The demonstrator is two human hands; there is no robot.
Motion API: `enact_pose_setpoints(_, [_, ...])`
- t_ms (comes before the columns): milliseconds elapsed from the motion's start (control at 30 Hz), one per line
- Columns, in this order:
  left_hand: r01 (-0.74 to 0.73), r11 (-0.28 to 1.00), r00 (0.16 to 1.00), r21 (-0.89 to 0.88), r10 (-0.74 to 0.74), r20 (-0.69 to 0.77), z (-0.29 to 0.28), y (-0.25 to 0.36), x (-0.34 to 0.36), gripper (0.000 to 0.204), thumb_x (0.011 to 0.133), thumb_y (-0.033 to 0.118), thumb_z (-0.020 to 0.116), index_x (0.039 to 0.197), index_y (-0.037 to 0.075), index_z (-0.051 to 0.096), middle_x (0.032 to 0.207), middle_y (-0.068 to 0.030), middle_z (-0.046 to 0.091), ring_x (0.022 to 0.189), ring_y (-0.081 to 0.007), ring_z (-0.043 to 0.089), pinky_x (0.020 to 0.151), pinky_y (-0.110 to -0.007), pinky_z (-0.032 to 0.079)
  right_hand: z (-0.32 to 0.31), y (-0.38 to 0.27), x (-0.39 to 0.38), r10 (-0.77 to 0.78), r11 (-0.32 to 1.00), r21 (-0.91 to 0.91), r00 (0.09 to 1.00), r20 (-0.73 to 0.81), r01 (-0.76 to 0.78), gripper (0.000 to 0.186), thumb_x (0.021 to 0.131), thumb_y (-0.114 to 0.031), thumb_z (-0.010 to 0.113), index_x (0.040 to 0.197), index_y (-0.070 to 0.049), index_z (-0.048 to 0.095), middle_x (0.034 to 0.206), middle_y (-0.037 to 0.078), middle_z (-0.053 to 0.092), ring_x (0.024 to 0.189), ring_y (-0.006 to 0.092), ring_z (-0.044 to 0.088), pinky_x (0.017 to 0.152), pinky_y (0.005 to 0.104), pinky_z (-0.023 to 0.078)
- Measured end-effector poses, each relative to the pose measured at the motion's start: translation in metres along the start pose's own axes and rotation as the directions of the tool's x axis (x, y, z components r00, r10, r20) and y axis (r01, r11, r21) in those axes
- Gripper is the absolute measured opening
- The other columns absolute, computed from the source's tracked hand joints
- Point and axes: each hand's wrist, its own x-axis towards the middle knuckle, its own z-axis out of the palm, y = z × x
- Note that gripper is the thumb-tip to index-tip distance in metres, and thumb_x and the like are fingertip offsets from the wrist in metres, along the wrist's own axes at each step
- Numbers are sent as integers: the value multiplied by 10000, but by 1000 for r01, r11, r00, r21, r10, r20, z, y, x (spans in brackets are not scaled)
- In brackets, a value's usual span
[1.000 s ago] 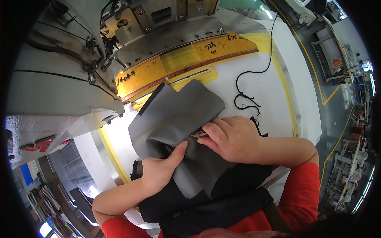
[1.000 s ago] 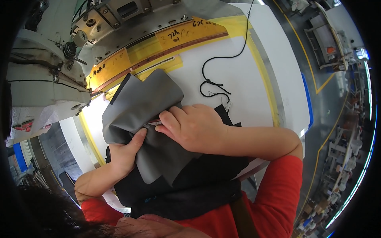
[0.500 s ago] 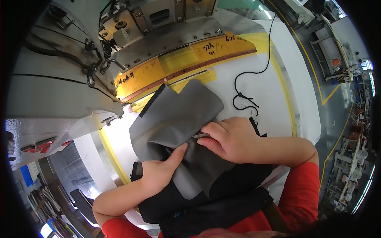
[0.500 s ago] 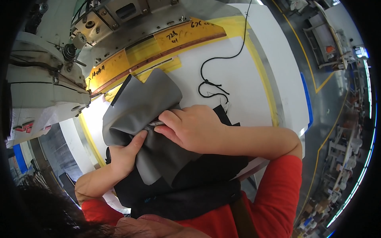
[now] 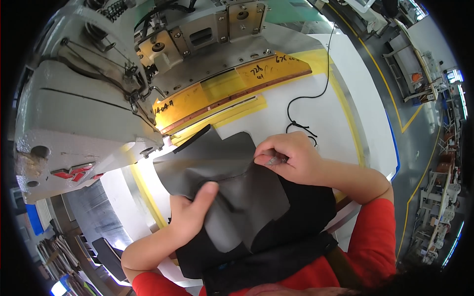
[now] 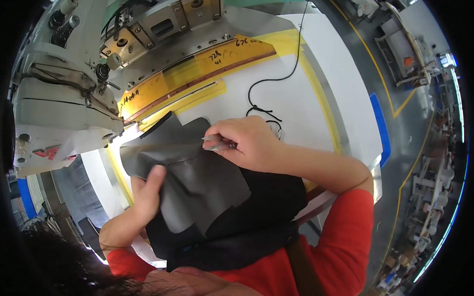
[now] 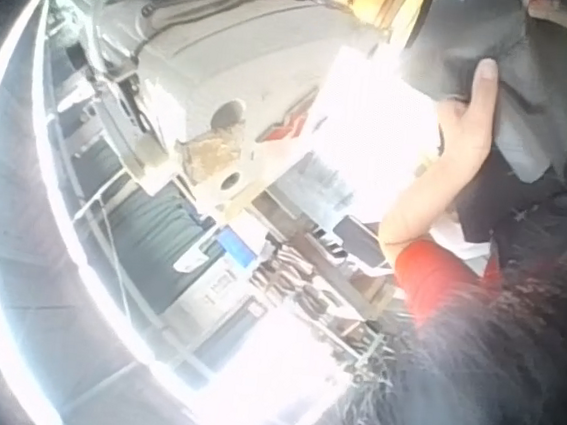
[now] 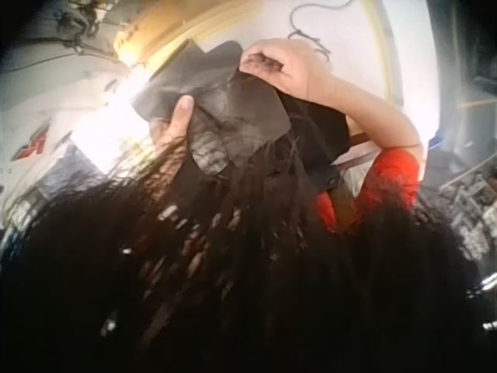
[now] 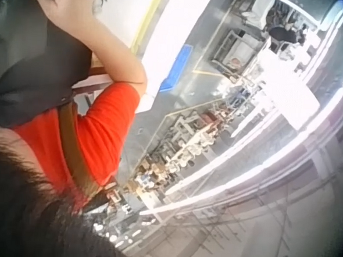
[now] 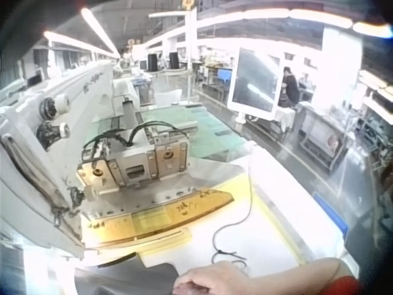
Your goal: Sewing and trimming black fabric parts at an industrial sewing station.
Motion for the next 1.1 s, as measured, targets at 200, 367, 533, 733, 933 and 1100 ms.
enact_pose_setpoints(200, [-879,308,260,363,950,-175,-26,19,8,449,761,461,643,825,86,405,683,-4,410,595,-126,380,581,-243,340,-6,12,1,-95,989,-119,995,-39,90,167,680,-25,633,825,-83,575,629,15,571,525,180,560,477,264,428])
enact_pose_setpoints(367, [-648,301,693,699,615,377,10,56,-2,378,695,220,735,993,82,548,837,-72,596,740,-208,578,632,-318,453,5,4,-2,-398,873,-289,916,44,393,244,653,-102,671,856,-116,537,687,-9,559,560,177,568,469,303,429])
enact_pose_setpoints(533, [-446,681,895,581,322,309,18,12,24,223,721,135,690,907,48,603,757,-76,599,622,-200,574,566,-285,442,14,6,-1,-249,946,-229,967,-50,231,273,661,-134,720,872,-121,547,632,-3,554,482,161,544,427,274,406])
enact_pose_setpoints(733, [-69,971,977,230,20,212,10,4,28,124,781,100,649,863,16,608,638,10,547,582,-34,451,530,-201,379,8,-15,-8,-337,914,-230,941,32,335,336,717,-256,682,921,-69,491,672,24,531,511,190,535,422,278,400])
enact_pose_setpoints(933, [-75,977,976,198,31,216,10,3,27,112,774,107,661,837,24,620,644,9,561,575,-38,466,529,-200,385,23,-6,-7,-231,832,-508,972,49,224,293,745,-257,651,883,-55,490,669,34,511,499,185,528,415,295,410])
enact_pose_setpoints(1100, [-90,982,972,168,50,228,11,0,27,115,770,113,669,834,27,626,648,6,566,574,-39,474,527,-201,386,22,-6,-7,-226,796,-561,971,72,227,268,774,-285,621,837,-58,493,655,30,487,495,171,520,414,293,411])
